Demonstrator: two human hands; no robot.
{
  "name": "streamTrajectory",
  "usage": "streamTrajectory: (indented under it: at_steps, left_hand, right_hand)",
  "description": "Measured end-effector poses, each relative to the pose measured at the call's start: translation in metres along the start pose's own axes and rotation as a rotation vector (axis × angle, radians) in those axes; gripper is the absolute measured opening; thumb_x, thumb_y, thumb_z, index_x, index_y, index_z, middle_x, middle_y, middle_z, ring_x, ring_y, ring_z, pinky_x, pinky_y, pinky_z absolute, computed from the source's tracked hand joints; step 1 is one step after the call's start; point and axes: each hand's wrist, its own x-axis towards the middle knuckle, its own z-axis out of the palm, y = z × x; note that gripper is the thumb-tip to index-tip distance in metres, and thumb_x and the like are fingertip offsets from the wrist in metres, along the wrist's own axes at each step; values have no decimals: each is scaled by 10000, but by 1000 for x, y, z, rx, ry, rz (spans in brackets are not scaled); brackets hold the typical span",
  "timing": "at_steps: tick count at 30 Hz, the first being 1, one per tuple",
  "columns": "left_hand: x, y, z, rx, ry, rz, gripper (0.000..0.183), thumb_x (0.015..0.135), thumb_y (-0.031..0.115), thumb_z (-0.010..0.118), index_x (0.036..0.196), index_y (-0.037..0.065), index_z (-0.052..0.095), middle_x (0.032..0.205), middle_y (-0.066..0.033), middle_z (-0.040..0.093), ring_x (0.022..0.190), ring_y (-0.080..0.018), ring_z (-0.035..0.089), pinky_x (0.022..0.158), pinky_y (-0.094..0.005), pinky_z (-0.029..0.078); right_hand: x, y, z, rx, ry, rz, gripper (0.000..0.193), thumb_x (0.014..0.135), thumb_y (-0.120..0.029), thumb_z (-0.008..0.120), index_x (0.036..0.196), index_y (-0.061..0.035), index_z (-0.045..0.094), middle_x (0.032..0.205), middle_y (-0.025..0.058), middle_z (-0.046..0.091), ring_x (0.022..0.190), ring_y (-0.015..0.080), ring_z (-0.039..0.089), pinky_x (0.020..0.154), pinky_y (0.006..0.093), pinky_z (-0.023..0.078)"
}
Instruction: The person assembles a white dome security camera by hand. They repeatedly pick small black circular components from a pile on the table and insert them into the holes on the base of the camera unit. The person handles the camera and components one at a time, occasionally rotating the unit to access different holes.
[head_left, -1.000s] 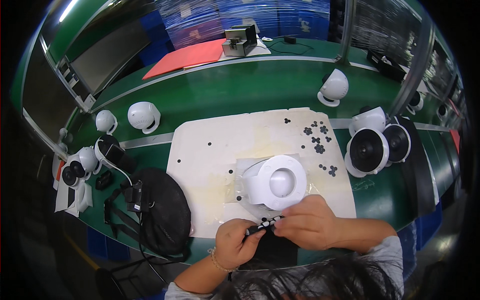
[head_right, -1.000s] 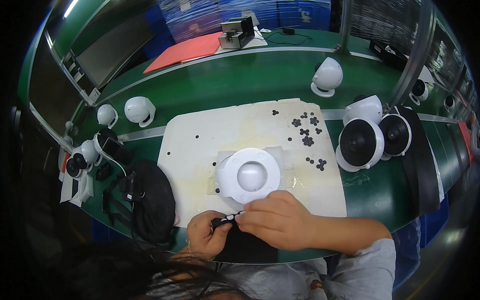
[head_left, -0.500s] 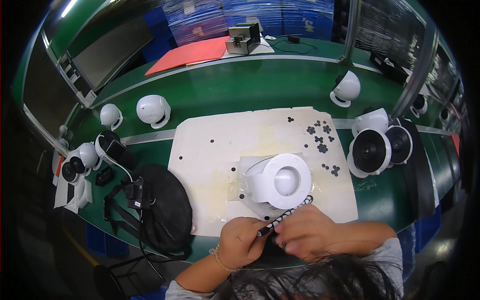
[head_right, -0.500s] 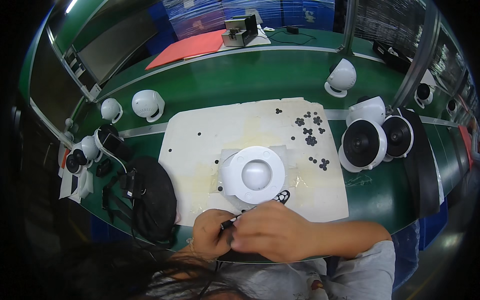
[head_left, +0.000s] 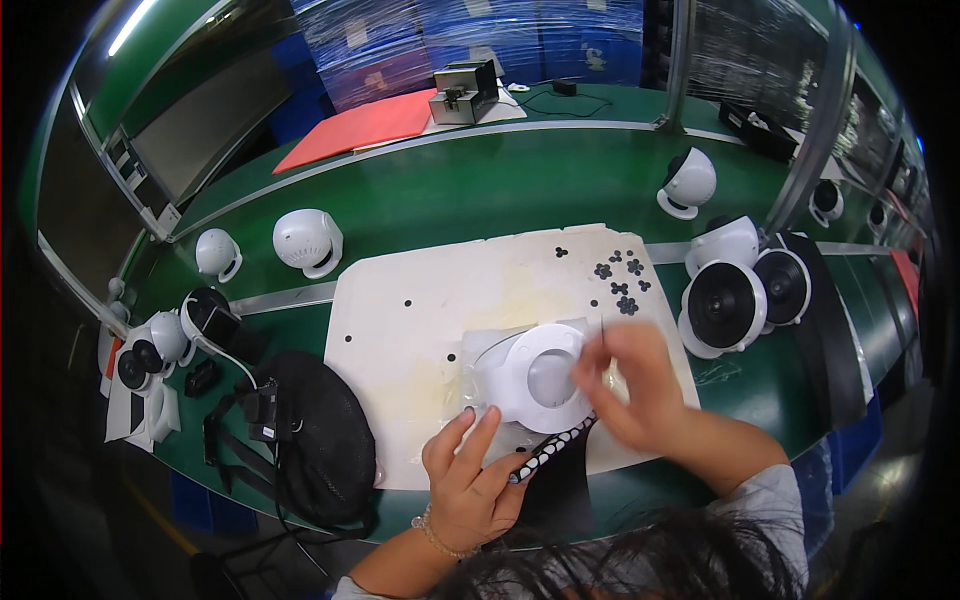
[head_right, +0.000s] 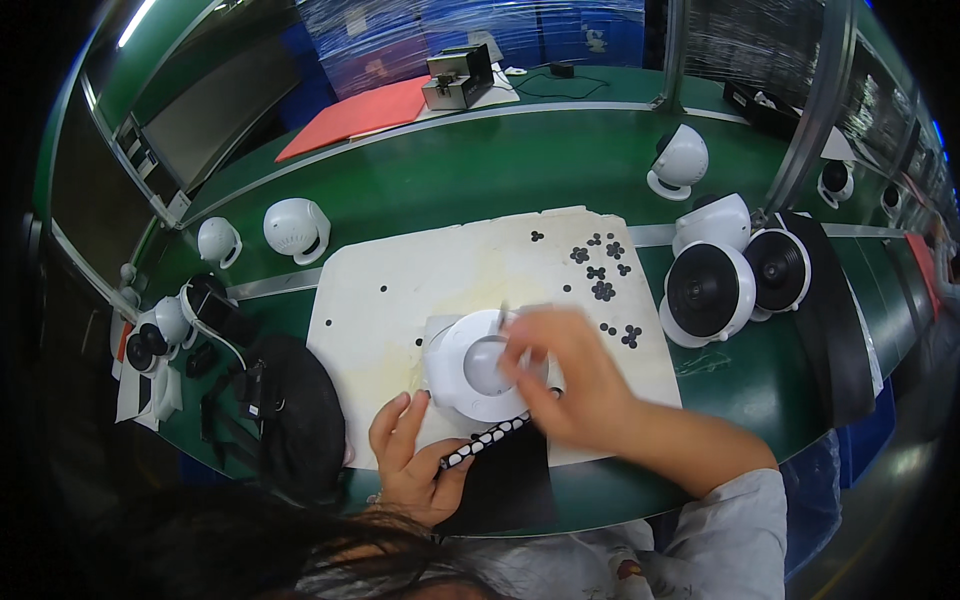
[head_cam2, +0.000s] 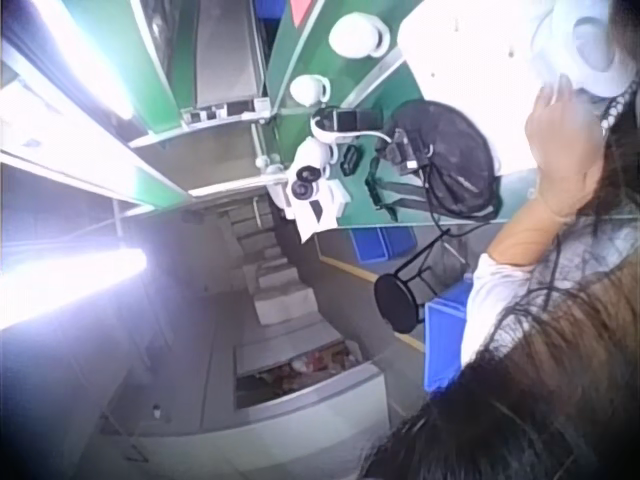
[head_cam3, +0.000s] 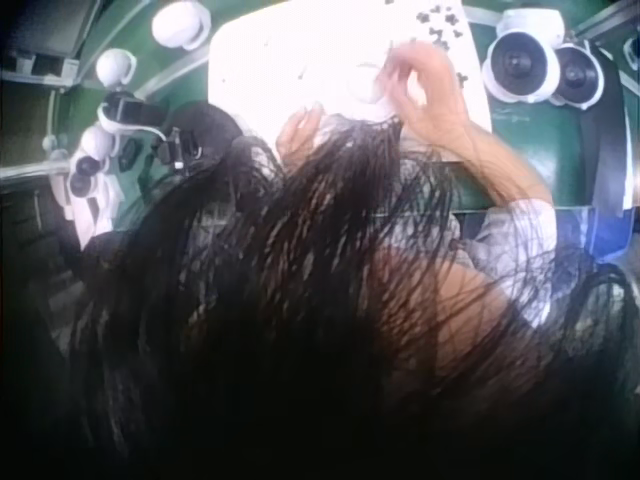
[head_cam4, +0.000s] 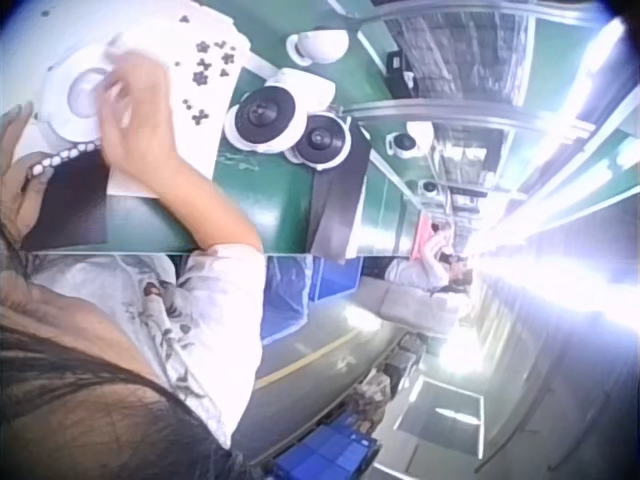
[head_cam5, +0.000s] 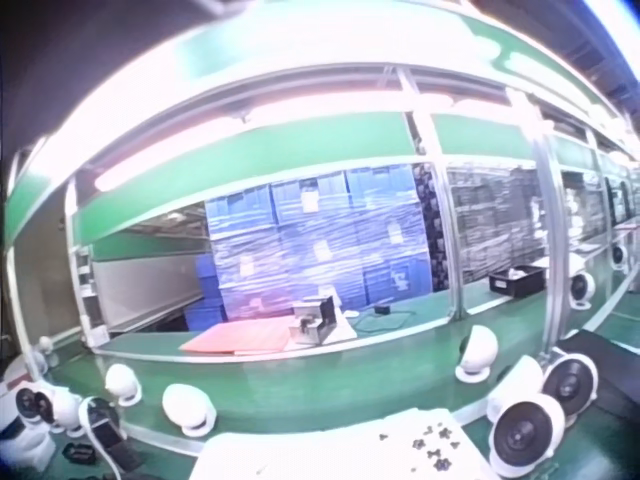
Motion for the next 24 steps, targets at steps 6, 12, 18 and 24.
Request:
streamTrajectory:
  at_steps: [6, 12, 18, 24]
  left_hand:
    - [-4, -10, 1, 17, -144, 35, 190, 663, 135, 618, 847, 88, 620, 1229, -96, 517, 1140, -267, 451, 826, -382, 317]
    - [-5, -8, 0, -5, -161, 11, 213, 658, 144, 616, 866, 99, 626, 1225, -82, 525, 1145, -258, 446, 835, -385, 313]
    - [-7, -9, 0, -12, -172, 11, 240, 642, 141, 614, 877, 99, 630, 1233, -78, 520, 1147, -257, 445, 844, -391, 309]
    - [-7, -10, 0, -21, -169, 30, 247, 637, 132, 606, 879, 92, 633, 1232, -83, 521, 1143, -257, 449, 831, -389, 322]
  right_hand:
    - [10, 22, -3, 307, -35, 313, 530, 793, 63, 493, 1280, -19, 299, 1096, 141, 439, 811, 126, 537, 717, 258, 421]
    - [9, 21, -3, 278, -58, 317, 531, 794, 62, 498, 1280, -19, 301, 1086, 141, 446, 811, 131, 545, 718, 257, 424]
    - [8, 20, -2, 320, -22, 311, 532, 795, 62, 504, 1280, -22, 302, 1079, 143, 449, 815, 130, 548, 712, 259, 429]
    - [7, 18, 1, 93, -18, 188, 506, 775, 66, 527, 1242, -35, 361, 1043, 143, 488, 801, 185, 561, 703, 273, 443]
